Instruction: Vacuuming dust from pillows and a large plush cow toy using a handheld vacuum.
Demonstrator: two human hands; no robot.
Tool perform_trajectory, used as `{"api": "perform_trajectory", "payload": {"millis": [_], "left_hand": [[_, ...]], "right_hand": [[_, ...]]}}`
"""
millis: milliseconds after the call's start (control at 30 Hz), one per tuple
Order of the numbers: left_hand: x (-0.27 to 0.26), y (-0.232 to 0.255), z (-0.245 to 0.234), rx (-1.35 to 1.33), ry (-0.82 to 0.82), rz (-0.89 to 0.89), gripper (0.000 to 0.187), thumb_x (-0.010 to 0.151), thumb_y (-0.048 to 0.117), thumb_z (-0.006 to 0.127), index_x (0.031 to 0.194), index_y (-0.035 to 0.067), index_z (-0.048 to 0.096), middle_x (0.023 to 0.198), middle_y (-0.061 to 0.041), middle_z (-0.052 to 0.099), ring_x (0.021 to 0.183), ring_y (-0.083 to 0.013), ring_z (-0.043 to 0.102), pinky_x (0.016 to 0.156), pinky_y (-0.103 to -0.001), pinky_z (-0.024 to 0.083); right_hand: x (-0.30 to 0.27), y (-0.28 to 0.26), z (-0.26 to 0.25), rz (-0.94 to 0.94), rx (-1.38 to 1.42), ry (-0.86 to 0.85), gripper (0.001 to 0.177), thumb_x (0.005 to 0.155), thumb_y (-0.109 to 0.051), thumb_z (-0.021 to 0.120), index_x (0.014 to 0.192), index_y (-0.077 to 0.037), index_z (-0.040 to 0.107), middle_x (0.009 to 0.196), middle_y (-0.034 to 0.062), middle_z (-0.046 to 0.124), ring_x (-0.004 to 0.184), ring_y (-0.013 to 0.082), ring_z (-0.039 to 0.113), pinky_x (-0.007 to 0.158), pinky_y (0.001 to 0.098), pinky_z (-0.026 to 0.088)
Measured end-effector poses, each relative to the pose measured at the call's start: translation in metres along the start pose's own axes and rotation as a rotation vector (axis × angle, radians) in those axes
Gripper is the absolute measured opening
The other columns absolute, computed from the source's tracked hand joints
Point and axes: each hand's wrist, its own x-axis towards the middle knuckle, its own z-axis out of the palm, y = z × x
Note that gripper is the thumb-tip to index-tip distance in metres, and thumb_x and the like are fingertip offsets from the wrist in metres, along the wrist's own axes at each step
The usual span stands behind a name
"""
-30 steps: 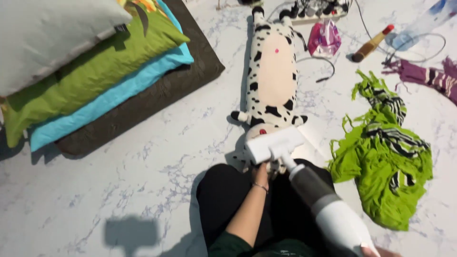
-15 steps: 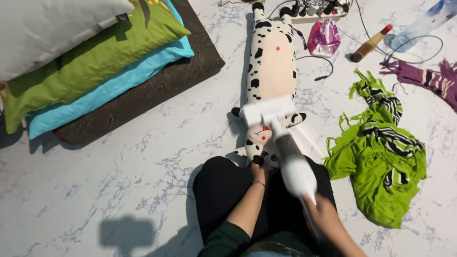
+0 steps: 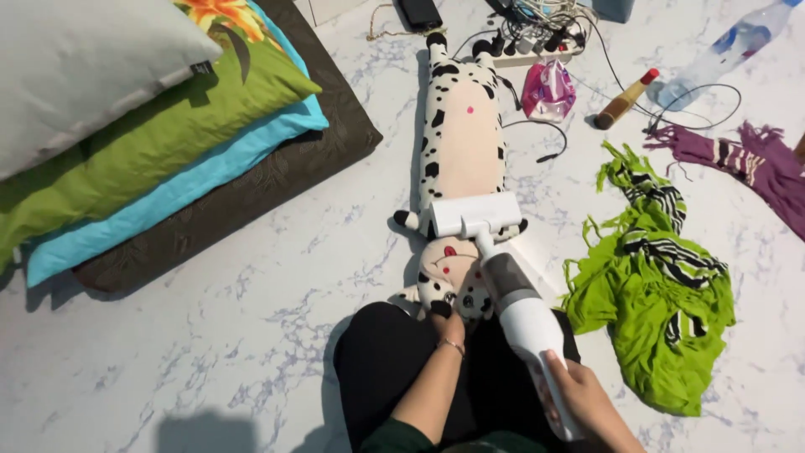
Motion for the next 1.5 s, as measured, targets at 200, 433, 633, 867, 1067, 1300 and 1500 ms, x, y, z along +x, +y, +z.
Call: {"api": "perform_trajectory", "payload": {"millis": [200, 433, 633, 867, 1067, 1300, 1500], "left_hand": [[-0.019, -0.005, -0.011, 0.046, 0.059, -0.053, 0.053, 0.095, 0.017, 0.065, 0.143, 0.002, 0.049, 0.136, -0.012, 0.065, 0.124, -0.0248, 0.062, 0.107, -0.037, 0.045], [-0.010, -0.025, -0.014, -0.021, 0.047, -0.044, 0.058, 0.092, 0.019, 0.073, 0.141, 0.003, 0.047, 0.136, -0.011, 0.063, 0.123, -0.0231, 0.061, 0.107, -0.037, 0.046], [0.005, -0.032, -0.016, 0.157, 0.112, -0.152, 0.065, 0.083, 0.014, 0.082, 0.138, 0.002, 0.048, 0.127, -0.011, 0.065, 0.116, -0.0247, 0.064, 0.100, -0.040, 0.051], [0.009, -0.034, -0.002, 0.030, -0.043, 0.093, 0.038, 0.083, 0.009, 0.081, 0.115, -0.003, 0.066, 0.110, -0.019, 0.076, 0.103, -0.0270, 0.072, 0.091, -0.040, 0.056], [-0.014, -0.012, 0.002, -0.014, -0.129, -0.040, 0.044, 0.083, 0.012, 0.083, 0.120, 0.003, 0.062, 0.111, -0.010, 0.076, 0.102, -0.0230, 0.071, 0.091, -0.037, 0.054], [-0.047, 0.023, -0.003, 0.439, -0.258, 0.636, 0.053, 0.079, 0.000, 0.072, 0.131, 0.001, 0.060, 0.120, -0.026, 0.063, 0.111, -0.0444, 0.057, 0.094, -0.048, 0.048], [-0.070, 0.074, 0.003, 0.267, -0.304, 0.400, 0.044, 0.091, 0.010, 0.061, 0.133, -0.002, 0.056, 0.127, -0.027, 0.058, 0.116, -0.0456, 0.054, 0.099, -0.048, 0.044]], "right_hand": [[0.095, -0.047, 0.026, -0.065, 0.116, -0.006, 0.056, 0.097, -0.053, 0.052, 0.086, 0.000, 0.065, 0.056, 0.0091, 0.057, 0.037, 0.0213, 0.051, 0.038, 0.0368, 0.043], [0.290, -0.219, 0.024, -0.125, 0.224, -0.149, 0.066, 0.102, -0.059, 0.049, 0.088, 0.004, 0.061, 0.062, 0.0085, 0.056, 0.042, 0.0238, 0.052, 0.044, 0.0408, 0.049], [0.408, -0.346, 0.027, -0.124, 0.273, -0.134, 0.063, 0.104, -0.060, 0.046, 0.086, -0.001, 0.059, 0.060, 0.0077, 0.053, 0.043, 0.0226, 0.050, 0.046, 0.0401, 0.048], [0.297, -0.309, 0.006, -0.406, -0.363, 0.167, 0.073, 0.100, -0.060, 0.051, 0.082, 0.008, 0.071, 0.070, 0.0174, 0.068, 0.062, 0.0291, 0.067, 0.062, 0.0454, 0.054], [0.136, -0.079, -0.040, -0.362, -0.615, 0.174, 0.065, 0.093, -0.059, 0.053, 0.082, 0.001, 0.073, 0.060, 0.0159, 0.072, 0.056, 0.0285, 0.069, 0.057, 0.0439, 0.057], [0.126, -0.014, -0.044, -0.535, -0.646, 0.279, 0.064, 0.092, -0.058, 0.059, 0.083, 0.003, 0.074, 0.064, 0.0205, 0.073, 0.066, 0.0368, 0.073, 0.067, 0.0526, 0.056], [0.199, -0.164, 0.007, -0.215, -0.809, 0.275, 0.079, 0.099, -0.064, 0.044, 0.075, 0.003, 0.076, 0.066, 0.0206, 0.074, 0.063, 0.0337, 0.076, 0.071, 0.0456, 0.060]]}}
